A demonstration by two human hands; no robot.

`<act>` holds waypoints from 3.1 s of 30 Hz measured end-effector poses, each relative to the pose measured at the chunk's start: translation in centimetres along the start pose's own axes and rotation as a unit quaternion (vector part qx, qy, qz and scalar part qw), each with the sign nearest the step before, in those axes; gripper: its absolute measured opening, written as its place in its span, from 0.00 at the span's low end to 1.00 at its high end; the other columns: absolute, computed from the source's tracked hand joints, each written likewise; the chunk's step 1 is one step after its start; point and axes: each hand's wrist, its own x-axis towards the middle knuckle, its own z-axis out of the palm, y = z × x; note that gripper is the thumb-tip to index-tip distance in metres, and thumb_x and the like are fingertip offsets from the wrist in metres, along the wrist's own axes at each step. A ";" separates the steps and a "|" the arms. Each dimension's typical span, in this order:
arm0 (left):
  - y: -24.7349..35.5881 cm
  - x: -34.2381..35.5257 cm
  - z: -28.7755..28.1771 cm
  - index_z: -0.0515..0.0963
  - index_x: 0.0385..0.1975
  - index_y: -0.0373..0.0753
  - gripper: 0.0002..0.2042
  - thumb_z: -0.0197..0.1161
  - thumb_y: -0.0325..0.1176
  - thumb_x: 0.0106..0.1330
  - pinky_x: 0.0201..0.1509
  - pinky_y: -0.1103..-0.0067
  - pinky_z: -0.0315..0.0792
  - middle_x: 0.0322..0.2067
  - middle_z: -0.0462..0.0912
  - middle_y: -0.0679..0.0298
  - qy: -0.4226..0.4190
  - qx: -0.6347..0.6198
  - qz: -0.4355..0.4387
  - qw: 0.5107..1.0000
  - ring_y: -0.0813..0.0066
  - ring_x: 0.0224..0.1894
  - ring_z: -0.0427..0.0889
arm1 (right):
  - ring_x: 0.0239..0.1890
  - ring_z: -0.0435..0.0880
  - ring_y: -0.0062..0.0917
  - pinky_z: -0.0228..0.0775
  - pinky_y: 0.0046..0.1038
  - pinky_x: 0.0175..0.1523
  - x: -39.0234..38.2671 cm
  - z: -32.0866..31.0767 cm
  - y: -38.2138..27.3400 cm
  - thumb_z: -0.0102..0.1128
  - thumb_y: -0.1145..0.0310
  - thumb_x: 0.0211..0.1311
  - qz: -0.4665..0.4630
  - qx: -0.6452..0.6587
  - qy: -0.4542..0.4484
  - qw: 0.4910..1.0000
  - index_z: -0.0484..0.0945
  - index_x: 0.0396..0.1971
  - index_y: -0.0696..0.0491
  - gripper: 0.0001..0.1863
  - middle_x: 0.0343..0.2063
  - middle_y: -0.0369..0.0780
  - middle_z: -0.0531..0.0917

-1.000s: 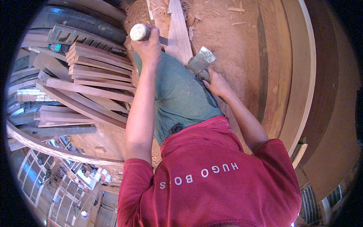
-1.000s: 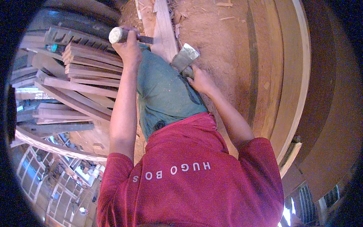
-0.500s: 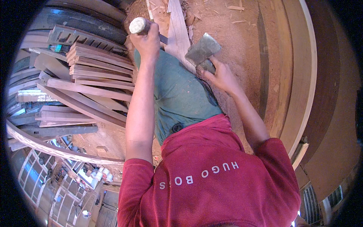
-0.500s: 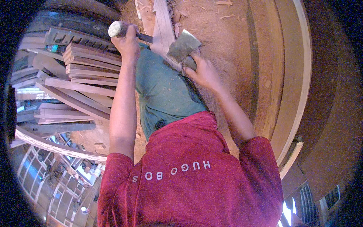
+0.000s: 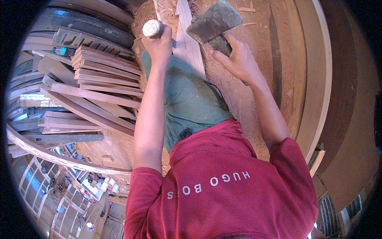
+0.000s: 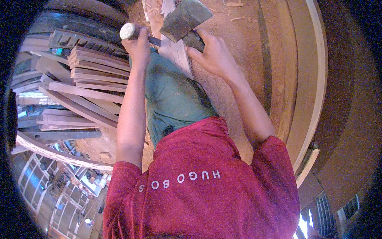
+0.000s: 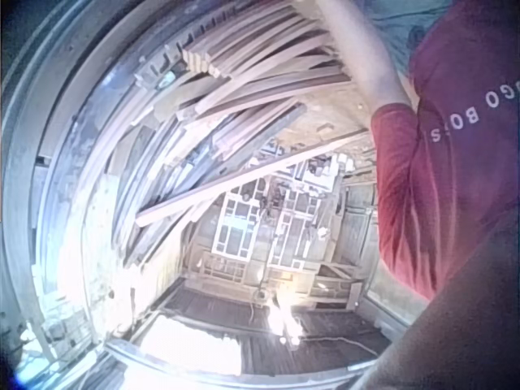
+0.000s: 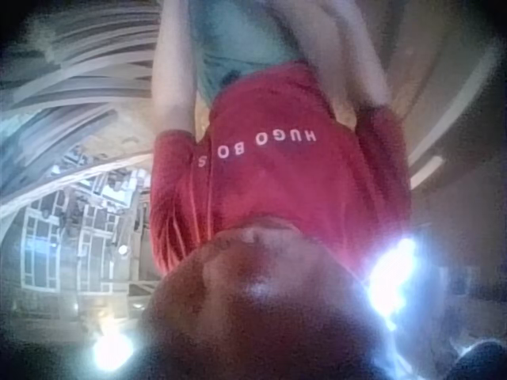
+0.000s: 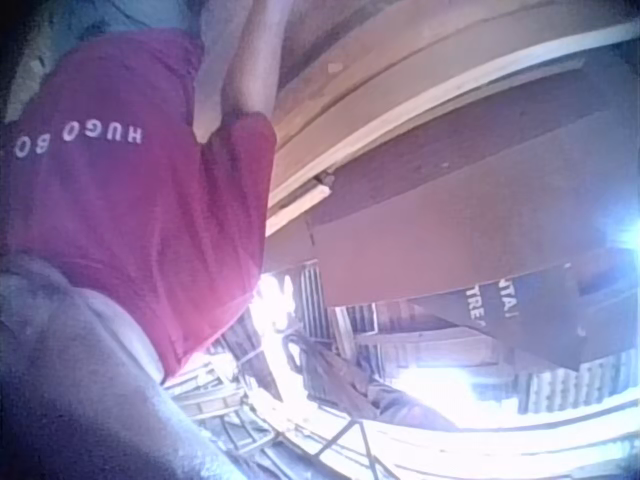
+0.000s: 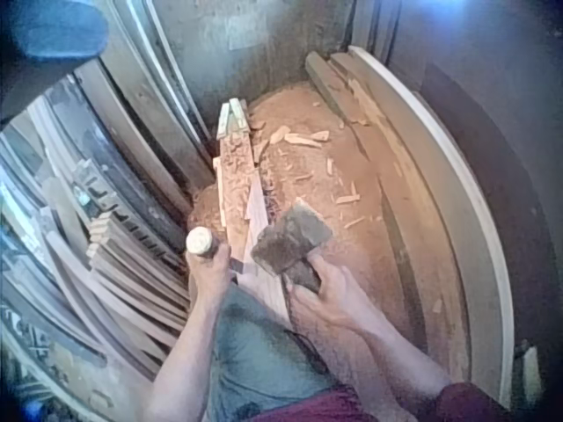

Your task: The person sits on the floor and uses a chisel and a wooden mallet to carve a piece of wood. They repeatedly strike the chisel to remove wood shavings, shaping the wood piece. The person occasionally adjusts the wood and clears debris from the work area.

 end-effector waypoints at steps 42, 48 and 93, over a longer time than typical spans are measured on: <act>-0.9 -0.8 0.4 0.79 0.32 0.32 0.05 0.63 0.20 0.56 0.38 0.79 0.74 0.30 0.81 0.68 0.040 -0.113 0.057 0.991 0.81 0.32 0.79 | 0.37 0.84 0.52 0.76 0.46 0.42 5.3 -2.0 -9.4 0.64 0.62 0.59 -0.205 -0.101 -0.045 0.972 0.76 0.46 0.59 0.20 0.30 0.56 0.83; -1.1 -0.9 -0.2 0.79 0.34 0.31 0.07 0.63 0.20 0.56 0.40 0.79 0.75 0.31 0.82 0.68 0.023 -0.011 0.062 0.998 0.80 0.33 0.79 | 0.36 0.85 0.52 0.77 0.48 0.43 4.9 -2.6 -10.7 0.62 0.60 0.60 -0.280 -0.060 0.015 0.958 0.76 0.44 0.58 0.19 0.28 0.55 0.83; -1.7 -0.2 -0.4 0.73 0.34 0.36 0.08 0.55 0.16 0.58 0.39 0.76 0.78 0.28 0.78 0.64 -0.017 -0.052 0.050 0.997 0.75 0.31 0.80 | 0.16 0.79 0.22 0.72 0.28 0.25 -0.1 -1.6 0.5 0.64 0.55 0.64 -0.014 0.060 0.002 0.998 0.72 0.56 0.58 0.27 0.26 0.41 0.81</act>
